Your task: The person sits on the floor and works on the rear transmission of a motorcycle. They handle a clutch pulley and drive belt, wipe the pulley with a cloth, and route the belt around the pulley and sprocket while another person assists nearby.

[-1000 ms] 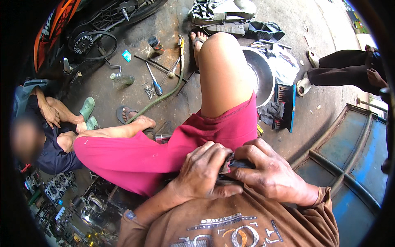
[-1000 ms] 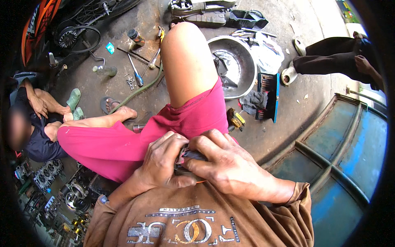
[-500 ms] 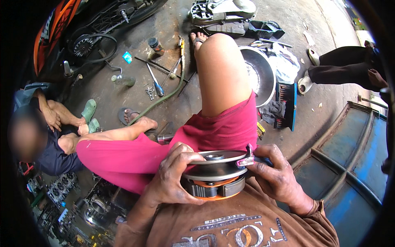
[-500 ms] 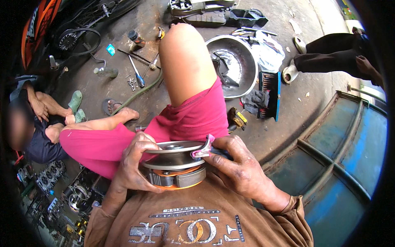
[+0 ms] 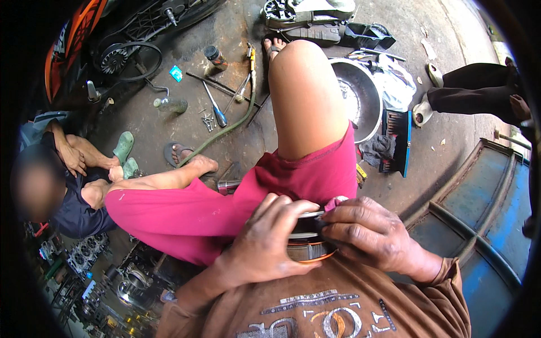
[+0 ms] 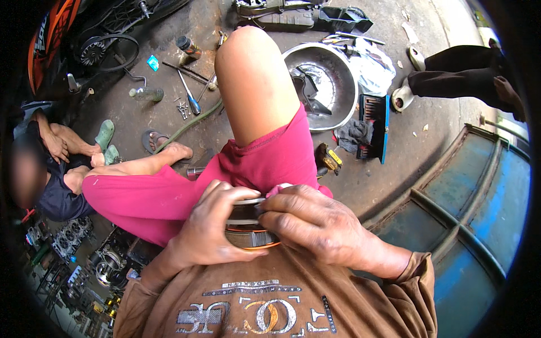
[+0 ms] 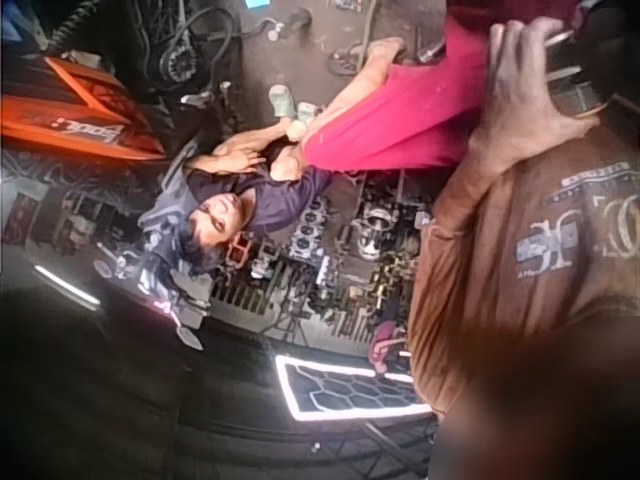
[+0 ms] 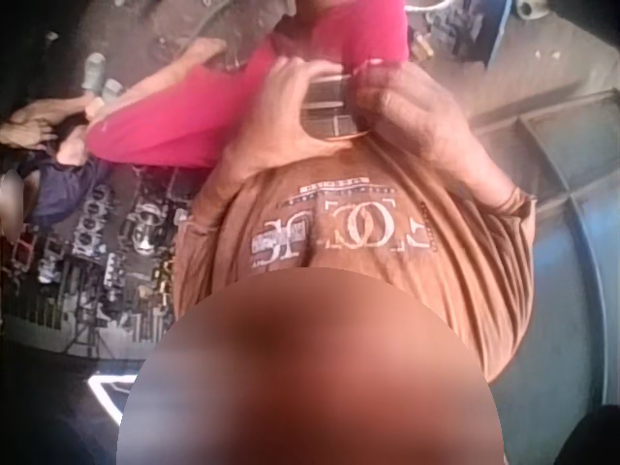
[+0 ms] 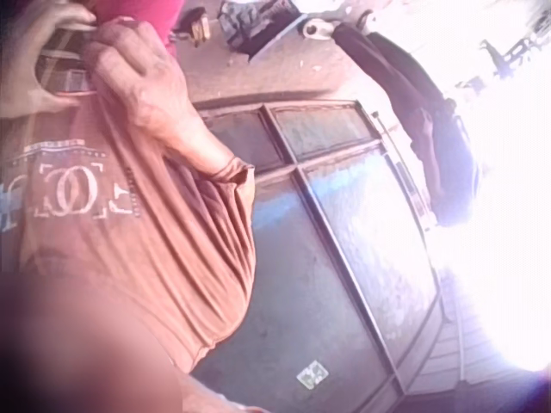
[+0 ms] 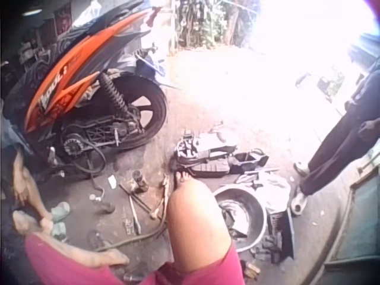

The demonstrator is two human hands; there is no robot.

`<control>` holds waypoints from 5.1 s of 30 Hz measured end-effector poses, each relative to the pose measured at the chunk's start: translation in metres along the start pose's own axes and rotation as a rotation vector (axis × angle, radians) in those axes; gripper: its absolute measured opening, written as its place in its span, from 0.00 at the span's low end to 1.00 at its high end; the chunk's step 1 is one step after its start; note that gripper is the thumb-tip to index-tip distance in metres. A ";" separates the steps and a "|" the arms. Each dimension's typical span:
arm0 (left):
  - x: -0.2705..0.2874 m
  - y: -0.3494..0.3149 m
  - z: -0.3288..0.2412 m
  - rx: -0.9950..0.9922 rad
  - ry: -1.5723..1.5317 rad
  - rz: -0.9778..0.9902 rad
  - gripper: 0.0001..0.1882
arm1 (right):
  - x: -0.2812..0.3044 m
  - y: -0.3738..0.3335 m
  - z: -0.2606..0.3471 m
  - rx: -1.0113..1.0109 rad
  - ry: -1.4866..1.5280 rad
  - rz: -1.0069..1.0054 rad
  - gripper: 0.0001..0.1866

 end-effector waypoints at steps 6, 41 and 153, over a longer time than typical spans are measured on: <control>-0.002 -0.027 0.053 -0.039 -0.532 -0.305 0.52 | -0.015 -0.020 -0.045 -0.317 0.146 -0.143 0.21; 0.195 -0.104 0.090 0.178 0.201 -0.958 0.48 | -0.064 0.223 -0.210 -0.367 -0.369 0.209 0.10; 0.159 -0.229 0.118 -0.643 -1.548 -1.242 0.35 | -0.121 0.257 0.143 0.231 0.313 0.601 0.15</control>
Point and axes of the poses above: each hand's wrist, its own y-axis towards the middle knuckle, its own x-axis out of the back of the hand, z = x × y, the point moved 7 cm from there along y, towards the middle knuckle, and after that the axes turned 7 degrees about -x, right-handed, at the moved point
